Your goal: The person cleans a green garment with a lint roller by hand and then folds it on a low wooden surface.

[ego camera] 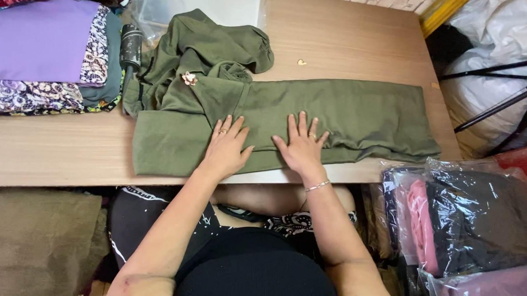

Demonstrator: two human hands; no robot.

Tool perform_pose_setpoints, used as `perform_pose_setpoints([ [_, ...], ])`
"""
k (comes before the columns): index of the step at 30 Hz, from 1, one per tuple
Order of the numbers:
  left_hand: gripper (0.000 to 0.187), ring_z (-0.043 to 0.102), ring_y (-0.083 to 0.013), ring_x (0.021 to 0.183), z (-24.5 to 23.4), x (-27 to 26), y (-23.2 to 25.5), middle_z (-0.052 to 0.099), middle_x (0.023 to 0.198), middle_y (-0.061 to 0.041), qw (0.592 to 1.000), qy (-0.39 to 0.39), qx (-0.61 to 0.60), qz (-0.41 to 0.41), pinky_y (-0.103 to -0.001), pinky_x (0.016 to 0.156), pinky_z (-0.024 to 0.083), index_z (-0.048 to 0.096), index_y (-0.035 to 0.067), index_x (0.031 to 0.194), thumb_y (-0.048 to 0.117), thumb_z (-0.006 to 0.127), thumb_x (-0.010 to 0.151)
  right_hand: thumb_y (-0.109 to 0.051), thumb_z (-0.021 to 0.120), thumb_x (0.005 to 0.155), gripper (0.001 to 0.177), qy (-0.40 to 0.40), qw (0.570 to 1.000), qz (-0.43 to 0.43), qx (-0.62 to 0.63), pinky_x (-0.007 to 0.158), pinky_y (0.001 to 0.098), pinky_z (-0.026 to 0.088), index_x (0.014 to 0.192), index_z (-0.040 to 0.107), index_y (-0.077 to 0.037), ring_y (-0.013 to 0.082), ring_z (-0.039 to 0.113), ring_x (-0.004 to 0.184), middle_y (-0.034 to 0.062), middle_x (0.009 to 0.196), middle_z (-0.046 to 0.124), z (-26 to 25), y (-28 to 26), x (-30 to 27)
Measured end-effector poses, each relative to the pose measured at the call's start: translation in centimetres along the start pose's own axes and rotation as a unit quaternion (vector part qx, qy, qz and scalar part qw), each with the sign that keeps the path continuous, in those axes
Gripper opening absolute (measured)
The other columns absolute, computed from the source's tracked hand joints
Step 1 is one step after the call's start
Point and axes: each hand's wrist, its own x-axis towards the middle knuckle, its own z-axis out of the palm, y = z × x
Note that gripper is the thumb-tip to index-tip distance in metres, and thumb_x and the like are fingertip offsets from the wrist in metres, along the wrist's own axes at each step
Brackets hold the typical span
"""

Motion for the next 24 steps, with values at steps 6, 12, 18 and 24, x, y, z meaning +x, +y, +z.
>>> perform_pose_setpoints([
  [6,0.067,0.036,-0.0466,0.146,-0.1,-1.2,0.4,0.046,0.152,-0.02,0.999,0.03,0.003,0.011,-0.06,0.121,0.025,0.065,0.004,0.133,0.041,0.081,0.079,-0.069,0.031,0.102,0.079,-0.015,0.999,0.038,-0.023,0.117,0.0754,0.006,0.166,0.02,-0.022,0.0466,0.008,0.157,0.0133,0.173,0.011,-1.3,2.3,-2.1],
  [12,0.052,0.047,-0.0427,0.14,0.5,-2.4,1.3,0.054,0.141,-0.017,0.992,0.075,-0.085,0.059,-0.053,0.117,0.036,0.065,0.007,0.132,0.028,0.077,0.086,-0.067,0.036,0.103,0.082,0.007,0.992,0.126,0.018,0.119,0.073,0.009,0.167,0.018,-0.018,0.0459,0.008,0.156,0.0107,0.174,0.007,0.3,12.6,0.8],
  [18,0.021,0.065,-0.0274,0.118,-1.7,-2.3,1.0,0.067,0.115,-0.006,0.952,0.277,-0.082,0.1,-0.042,0.105,0.047,0.073,0.013,0.108,0.019,0.075,0.089,-0.063,0.047,0.098,0.082,0.046,0.982,0.185,0.001,0.114,0.077,0.013,0.157,0.037,-0.007,0.0553,0.012,0.151,0.0233,0.165,0.024,1.4,16.2,2.3],
  [24,0.061,0.043,-0.0467,0.141,-1.2,-2.6,0.4,0.055,0.144,-0.019,0.985,0.155,0.038,-0.062,-0.068,0.117,0.019,0.063,0.011,0.135,0.042,0.077,0.084,-0.06,0.065,0.093,0.088,0.135,0.984,-0.039,0.106,0.113,0.0737,0.021,0.154,0.043,-0.001,0.0618,0.029,0.143,0.0407,0.15,0.039,-2.3,-0.8,-4.2],
])
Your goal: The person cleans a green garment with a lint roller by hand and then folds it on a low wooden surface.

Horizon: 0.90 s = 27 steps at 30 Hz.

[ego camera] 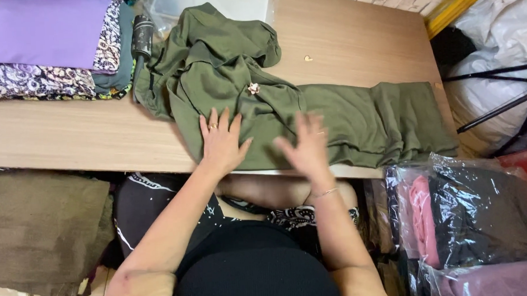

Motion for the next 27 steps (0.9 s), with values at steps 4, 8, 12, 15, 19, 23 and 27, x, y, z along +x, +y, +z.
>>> perform_pose_setpoints([
  [4,0.065,0.038,-0.0515,0.144,2.2,0.1,0.4,0.047,0.151,-0.028,0.998,-0.065,-0.015,-0.019,-0.069,0.119,0.016,0.056,0.005,0.144,0.038,0.071,0.089,-0.071,0.056,0.091,0.095,-0.117,0.99,-0.064,-0.055,0.117,0.0739,0.001,0.161,0.032,-0.013,0.0535,0.007,0.154,0.0325,0.166,0.014,2.7,-2.8,-1.3],
  [8,0.055,0.033,-0.0535,0.146,4.9,1.3,1.6,0.042,0.154,-0.029,0.994,-0.089,-0.061,0.001,-0.07,0.119,0.016,0.056,0.005,0.144,0.03,0.063,0.095,-0.061,0.057,0.096,0.079,-0.104,0.991,-0.053,-0.07,0.117,0.0752,0.008,0.159,0.037,-0.017,0.0523,0.015,0.153,0.0242,0.167,0.022,2.9,-0.5,-1.1],
  [12,0.045,0.037,-0.0515,0.145,8.6,2.3,4.8,0.054,0.145,-0.03,0.982,-0.103,-0.144,0.072,-0.069,0.118,0.016,0.07,0.007,0.13,0.038,0.054,0.102,-0.051,0.051,0.102,0.065,-0.044,0.994,-0.006,-0.104,0.119,0.0712,0.015,0.156,0.043,-0.016,0.0525,0.023,0.151,0.0192,0.168,0.026,4.0,4.4,-0.8],
  [15,0.052,0.044,-0.0405,0.143,6.5,3.3,7.4,0.058,0.144,-0.022,0.904,-0.225,-0.352,0.09,-0.059,0.122,0.019,0.067,0.008,0.135,0.044,0.041,0.108,-0.042,0.049,0.105,0.06,0.006,0.985,0.048,-0.165,0.118,0.0705,0.021,0.157,0.045,-0.012,0.0526,0.026,0.15,0.0208,0.164,0.035,4.9,10.5,-0.7],
  [19,0.032,0.068,-0.0345,0.116,5.4,6.1,6.1,0.074,0.117,-0.016,0.928,-0.05,-0.361,0.077,-0.049,0.105,0.048,0.075,0.009,0.118,0.031,0.059,0.101,-0.046,0.041,0.108,0.065,0.056,0.964,0.155,-0.209,0.117,0.0728,0.014,0.16,0.042,-0.007,0.0552,0.022,0.151,0.027,0.157,0.047,6.0,20.9,-0.1],
  [23,0.03,0.057,-0.0344,0.118,2.3,6.9,-0.4,0.068,0.116,-0.011,0.977,0.157,-0.118,0.082,-0.052,0.105,0.039,0.074,0.012,0.115,0.029,0.075,0.09,-0.045,0.041,0.106,0.066,0.045,0.967,0.18,-0.173,0.12,0.0688,0.015,0.161,0.038,-0.009,0.0533,0.022,0.151,0.0269,0.159,0.042,6.2,21.5,0.3],
  [27,0.079,0.009,-0.0522,0.153,1.8,5.3,-2.9,0.025,0.165,-0.024,0.986,-0.132,0.012,-0.101,-0.077,0.115,0.0,0.046,0.01,0.152,0.053,0.066,0.089,-0.047,0.035,0.106,0.068,0.03,0.966,0.197,-0.163,0.122,0.0672,0.006,0.163,0.032,-0.011,0.0517,0.012,0.154,0.0256,0.164,0.033,6.2,18.8,0.4],
])
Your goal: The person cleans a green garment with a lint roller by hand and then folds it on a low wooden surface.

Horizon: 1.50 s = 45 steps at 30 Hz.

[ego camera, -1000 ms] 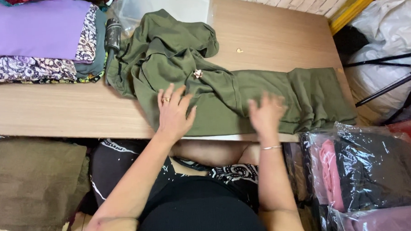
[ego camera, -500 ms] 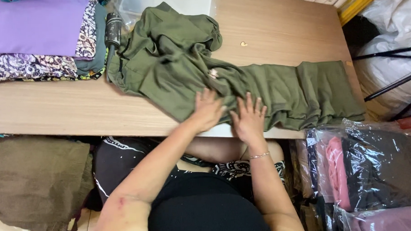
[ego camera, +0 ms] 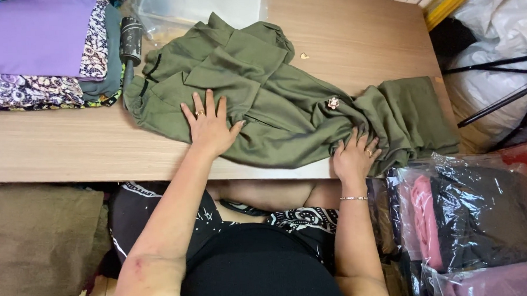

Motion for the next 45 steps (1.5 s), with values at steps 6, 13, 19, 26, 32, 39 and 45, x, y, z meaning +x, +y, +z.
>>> perform_pose_setpoints([
  [6,0.084,0.007,-0.0517,0.154,-2.2,-3.1,2.7,0.019,0.169,-0.024,0.987,-0.12,0.096,-0.039,-0.075,0.117,0.003,0.033,0.011,0.161,0.065,0.045,0.098,-0.049,0.036,0.106,0.068,0.009,1.0,-0.018,0.009,0.122,0.0683,0.006,0.163,0.033,-0.011,0.053,0.014,0.153,0.0254,0.165,0.032,0.5,0.3,-0.5],
  [13,0.085,0.059,-0.0523,0.122,-2.7,-5.8,6.0,0.061,0.132,-0.033,0.994,-0.075,0.037,0.07,-0.057,0.091,0.047,0.059,0.012,0.144,0.077,0.034,0.096,-0.02,0.066,0.089,0.075,0.201,0.962,-0.077,0.169,0.116,0.0725,0.015,0.157,0.037,-0.007,0.0559,0.019,0.148,0.0259,0.158,0.031,-5.2,-5.6,-3.8],
  [19,0.042,0.044,-0.0467,0.14,-2.5,-3.0,0.6,0.057,0.144,-0.02,0.994,0.062,0.032,0.09,-0.069,0.109,0.029,0.073,0.012,0.125,0.041,0.063,0.096,-0.022,0.071,0.093,0.059,0.141,0.914,-0.297,0.239,0.119,0.0591,0.027,0.146,0.054,-0.003,0.0519,0.036,0.144,0.0287,0.149,0.045,-8.9,-14.3,-7.3],
  [26,0.069,0.004,-0.0416,0.159,-6.0,-3.2,-6.3,0.019,0.174,-0.01,0.984,-0.113,0.11,-0.087,-0.081,0.113,-0.003,0.032,0.028,0.163,0.059,0.037,0.101,-0.062,0.044,0.102,0.08,-0.117,0.961,-0.236,0.08,0.124,0.0633,0.004,0.161,0.031,-0.01,0.05,0.012,0.155,0.0234,0.168,0.018,-7.0,-16.5,-5.3],
  [32,0.067,0.049,-0.0375,0.139,-4.0,-2.7,-10.8,0.056,0.144,-0.018,0.996,0.046,0.055,-0.056,-0.068,0.109,0.029,0.06,0.005,0.141,0.045,0.071,0.089,-0.068,0.051,0.095,0.092,-0.157,0.955,-0.241,0.067,0.123,0.0656,0.002,0.162,0.029,-0.008,0.0508,0.008,0.155,0.0253,0.169,0.013,-7.3,-18.7,-3.8],
  [39,0.049,0.057,-0.042,0.111,-2.4,-2.5,-13.4,0.06,0.111,-0.015,0.993,0.089,0.053,-0.048,-0.062,0.098,0.039,0.075,0.008,0.112,0.039,0.084,0.076,-0.061,0.043,0.103,0.083,-0.152,0.956,-0.242,0.062,0.121,0.068,0.005,0.162,0.027,-0.005,0.0523,0.008,0.154,0.0278,0.168,0.012,-8.5,-19.8,-5.7],
  [45,0.029,0.058,-0.0372,0.109,-2.3,-3.0,-12.9,0.058,0.107,-0.009,0.989,0.147,-0.024,-0.026,-0.058,0.107,0.036,0.07,0.012,0.102,0.023,0.083,0.079,-0.059,0.056,0.096,0.078,-0.182,0.943,-0.276,0.038,0.119,0.0648,0.02,0.157,0.042,-0.013,0.0457,0.024,0.153,0.0189,0.167,0.026,-8.7,-16.0,-5.2],
])
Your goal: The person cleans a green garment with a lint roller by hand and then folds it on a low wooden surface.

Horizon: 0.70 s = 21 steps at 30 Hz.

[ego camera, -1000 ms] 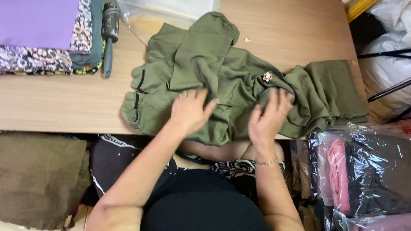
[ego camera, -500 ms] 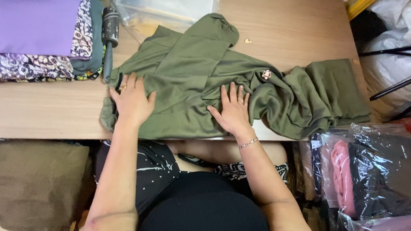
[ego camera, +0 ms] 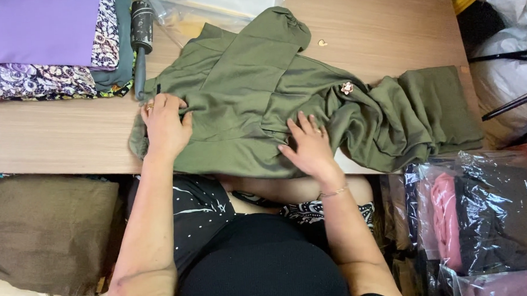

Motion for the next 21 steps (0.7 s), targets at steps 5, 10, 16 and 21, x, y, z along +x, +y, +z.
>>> perform_pose_setpoints([
  [5,0.032,0.061,-0.0332,0.11,1.9,-0.5,0.2,0.064,0.099,-0.007,0.995,0.099,-0.021,0.021,-0.054,0.113,0.03,0.062,0.014,0.1,0.024,0.085,0.08,-0.04,0.071,0.09,0.053,0.09,0.987,-0.091,0.096,0.1,0.0547,0.05,0.129,0.069,-0.003,0.0451,0.064,0.12,0.0241,0.125,0.068,-1.2,2.5,2.0],
  [10,0.033,0.061,-0.0295,0.098,1.0,-0.1,0.9,0.061,0.089,-0.006,0.977,0.166,0.015,0.134,-0.053,0.107,0.039,0.07,0.012,0.095,0.022,0.085,0.068,-0.026,0.077,0.088,0.042,0.235,0.935,-0.222,0.144,0.095,0.0446,0.055,0.127,0.07,-0.013,0.0381,0.068,0.113,0.0118,0.112,0.067,-1.7,-4.7,8.6],
  [16,0.015,0.058,-0.0307,0.096,1.5,-0.1,0.7,0.054,0.091,-0.006,0.963,0.167,-0.011,0.213,-0.048,0.1,0.046,0.064,0.01,0.09,0.008,0.071,0.076,-0.01,0.073,0.082,0.028,0.139,0.954,-0.266,-0.011,0.116,0.0678,0.031,0.108,0.075,-0.02,0.0532,0.028,0.147,0.0195,0.142,0.049,-1.2,-16.2,12.4],
  [21,0.019,0.057,-0.0309,0.088,-0.7,-0.4,2.4,0.056,0.092,-0.008,0.958,0.167,-0.023,0.23,-0.044,0.09,0.047,0.071,0.012,0.098,0.001,0.061,0.085,-0.005,0.061,0.09,0.02,0.076,0.972,-0.207,-0.086,0.12,0.0705,0.015,0.102,0.076,-0.013,0.0549,0.014,0.15,0.0275,0.138,0.047,-5.1,-16.2,12.7],
])
